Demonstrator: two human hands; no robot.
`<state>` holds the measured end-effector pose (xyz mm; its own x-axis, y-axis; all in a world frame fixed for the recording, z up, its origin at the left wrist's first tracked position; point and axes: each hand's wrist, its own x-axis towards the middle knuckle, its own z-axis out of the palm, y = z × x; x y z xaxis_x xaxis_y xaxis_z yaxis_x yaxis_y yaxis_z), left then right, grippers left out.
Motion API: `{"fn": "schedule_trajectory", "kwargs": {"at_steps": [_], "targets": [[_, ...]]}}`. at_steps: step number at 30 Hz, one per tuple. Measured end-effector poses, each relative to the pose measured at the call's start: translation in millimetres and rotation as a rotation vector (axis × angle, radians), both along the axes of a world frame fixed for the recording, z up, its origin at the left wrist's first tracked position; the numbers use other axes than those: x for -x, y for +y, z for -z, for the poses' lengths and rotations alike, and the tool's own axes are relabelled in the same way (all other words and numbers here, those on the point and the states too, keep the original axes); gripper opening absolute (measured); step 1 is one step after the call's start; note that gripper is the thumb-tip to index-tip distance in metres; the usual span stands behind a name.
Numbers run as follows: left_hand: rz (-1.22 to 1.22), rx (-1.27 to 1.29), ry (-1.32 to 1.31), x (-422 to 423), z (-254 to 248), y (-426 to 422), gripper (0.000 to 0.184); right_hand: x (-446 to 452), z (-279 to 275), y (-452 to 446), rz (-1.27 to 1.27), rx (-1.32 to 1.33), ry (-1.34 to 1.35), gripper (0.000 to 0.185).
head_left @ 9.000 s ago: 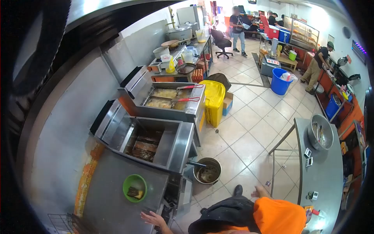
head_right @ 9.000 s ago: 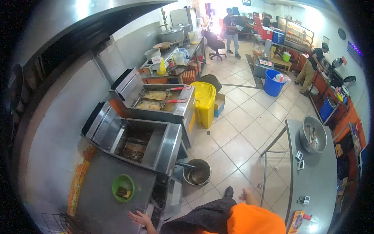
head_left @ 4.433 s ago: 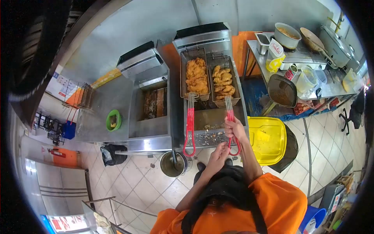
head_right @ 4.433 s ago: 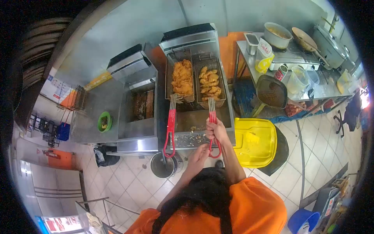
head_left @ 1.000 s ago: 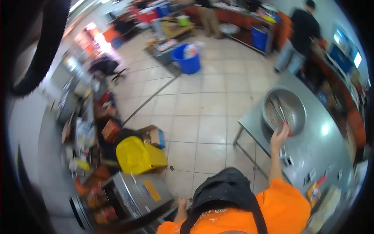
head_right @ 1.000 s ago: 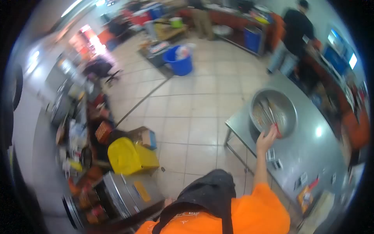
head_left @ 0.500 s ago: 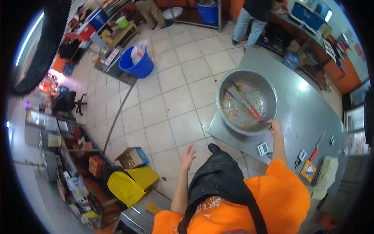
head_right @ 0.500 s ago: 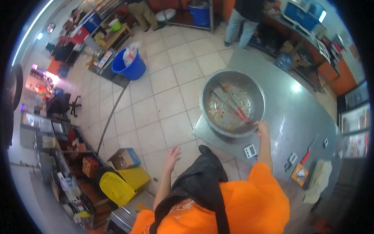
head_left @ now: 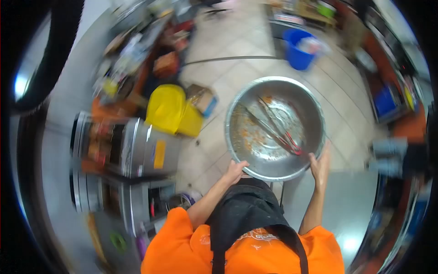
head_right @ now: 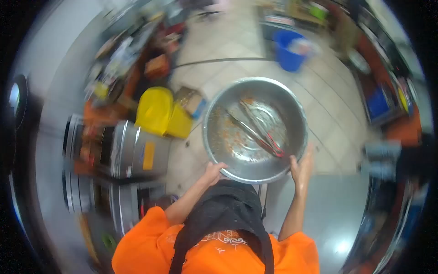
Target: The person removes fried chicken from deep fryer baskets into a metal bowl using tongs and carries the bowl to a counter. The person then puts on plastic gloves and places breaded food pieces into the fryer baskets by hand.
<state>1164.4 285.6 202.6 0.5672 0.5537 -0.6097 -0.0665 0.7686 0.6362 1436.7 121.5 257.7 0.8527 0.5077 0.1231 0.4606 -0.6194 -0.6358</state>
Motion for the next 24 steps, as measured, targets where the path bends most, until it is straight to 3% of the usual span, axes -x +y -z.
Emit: {"fn": "schedule_trajectory", "kwargs": {"at_steps": [1,2,3,4,5,6,8,9,11,12,15,17,19,22,24], "targets": [[-0.105,0.023,0.002,6,4,-13,0.034,5,-12,27,-0.064,0.013,-0.437,0.068],[-0.214,0.040,-0.006,-11,6,-21,0.035,-11,-26,58,-0.316,-0.080,-0.222,0.088],[-0.324,0.056,-0.004,-11,-1,-32,0.035,-7,-23,91,-0.596,-0.107,-0.242,0.087],[-0.391,-0.020,-0.025,-13,-16,-45,0.033,8,-25,119,-0.731,0.193,-0.136,0.087],[-0.460,-0.027,-0.046,-26,5,-59,0.032,7,-22,145,-0.841,0.503,-0.074,0.087],[-0.547,-0.044,0.020,-41,5,-71,0.033,-6,15,168,-0.978,0.654,-0.115,0.085],[-0.716,-0.083,0.097,-76,-20,-85,0.034,-19,59,190,-1.130,0.549,-0.395,0.067],[-0.864,-0.137,0.062,-87,-14,-105,0.034,-13,2,187,-1.276,0.664,-0.254,0.068],[-1.007,-0.168,0.084,-86,-40,-130,0.033,7,-38,183,-1.526,0.644,-0.381,0.077],[-1.071,-0.135,0.042,-73,-59,-148,0.030,29,-43,174,-1.586,0.642,-0.322,0.084],[-1.298,-0.026,0.126,-24,-30,-146,0.035,127,-55,162,-1.726,0.618,0.063,0.104],[-1.412,-0.137,-0.009,36,15,-115,0.039,215,-46,182,-1.636,0.677,0.704,0.105],[-1.481,-0.260,-0.042,84,35,-105,0.043,279,-41,190,-1.470,0.770,1.083,0.102],[-1.506,-0.282,-0.064,142,40,-91,0.053,354,-36,201,-1.334,0.727,1.416,0.100],[-1.527,-0.345,-0.022,168,32,-74,0.041,389,-38,203,-1.225,0.708,1.579,0.089]]}}
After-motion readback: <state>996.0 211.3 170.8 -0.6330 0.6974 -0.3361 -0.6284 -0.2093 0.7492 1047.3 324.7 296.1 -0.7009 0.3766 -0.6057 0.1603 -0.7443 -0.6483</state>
